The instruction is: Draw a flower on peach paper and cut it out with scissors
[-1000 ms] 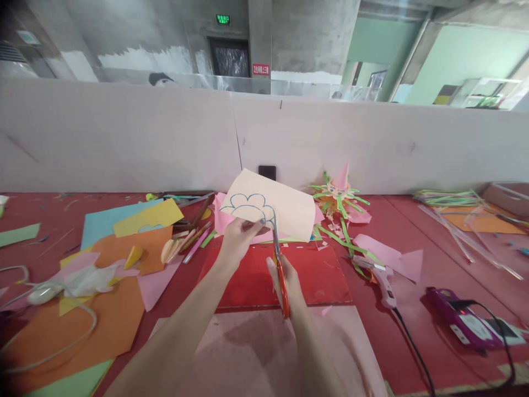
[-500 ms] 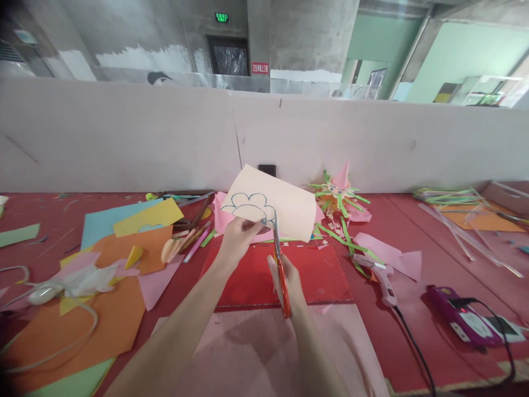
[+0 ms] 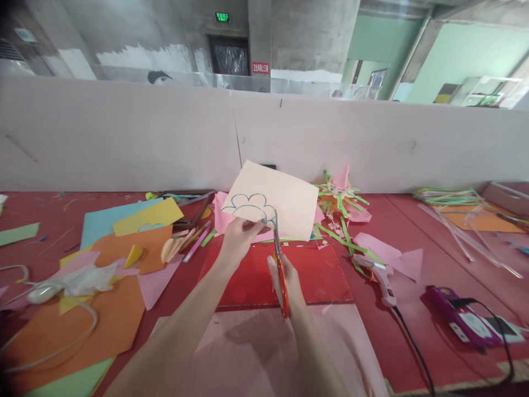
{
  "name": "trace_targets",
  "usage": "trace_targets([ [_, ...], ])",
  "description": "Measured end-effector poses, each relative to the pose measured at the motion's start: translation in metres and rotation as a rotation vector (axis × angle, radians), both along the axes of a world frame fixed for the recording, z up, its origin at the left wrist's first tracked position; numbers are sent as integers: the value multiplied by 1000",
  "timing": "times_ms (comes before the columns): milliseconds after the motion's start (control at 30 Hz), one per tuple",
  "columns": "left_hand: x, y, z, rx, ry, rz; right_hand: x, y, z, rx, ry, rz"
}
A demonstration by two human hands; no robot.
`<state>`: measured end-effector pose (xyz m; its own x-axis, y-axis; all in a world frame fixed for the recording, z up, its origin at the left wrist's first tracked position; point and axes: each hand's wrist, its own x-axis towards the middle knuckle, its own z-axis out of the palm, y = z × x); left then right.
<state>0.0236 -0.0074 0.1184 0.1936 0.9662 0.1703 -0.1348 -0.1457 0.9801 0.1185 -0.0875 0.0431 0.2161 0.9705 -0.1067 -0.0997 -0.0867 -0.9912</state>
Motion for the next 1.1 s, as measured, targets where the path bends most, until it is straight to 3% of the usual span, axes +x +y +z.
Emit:
trace_targets([
  [367,-3,1,1,49,83,-36,0,1,-2,41,38,17],
  [1100,-1,3,-5,61,41,-13,0,1,0,29,25,28],
])
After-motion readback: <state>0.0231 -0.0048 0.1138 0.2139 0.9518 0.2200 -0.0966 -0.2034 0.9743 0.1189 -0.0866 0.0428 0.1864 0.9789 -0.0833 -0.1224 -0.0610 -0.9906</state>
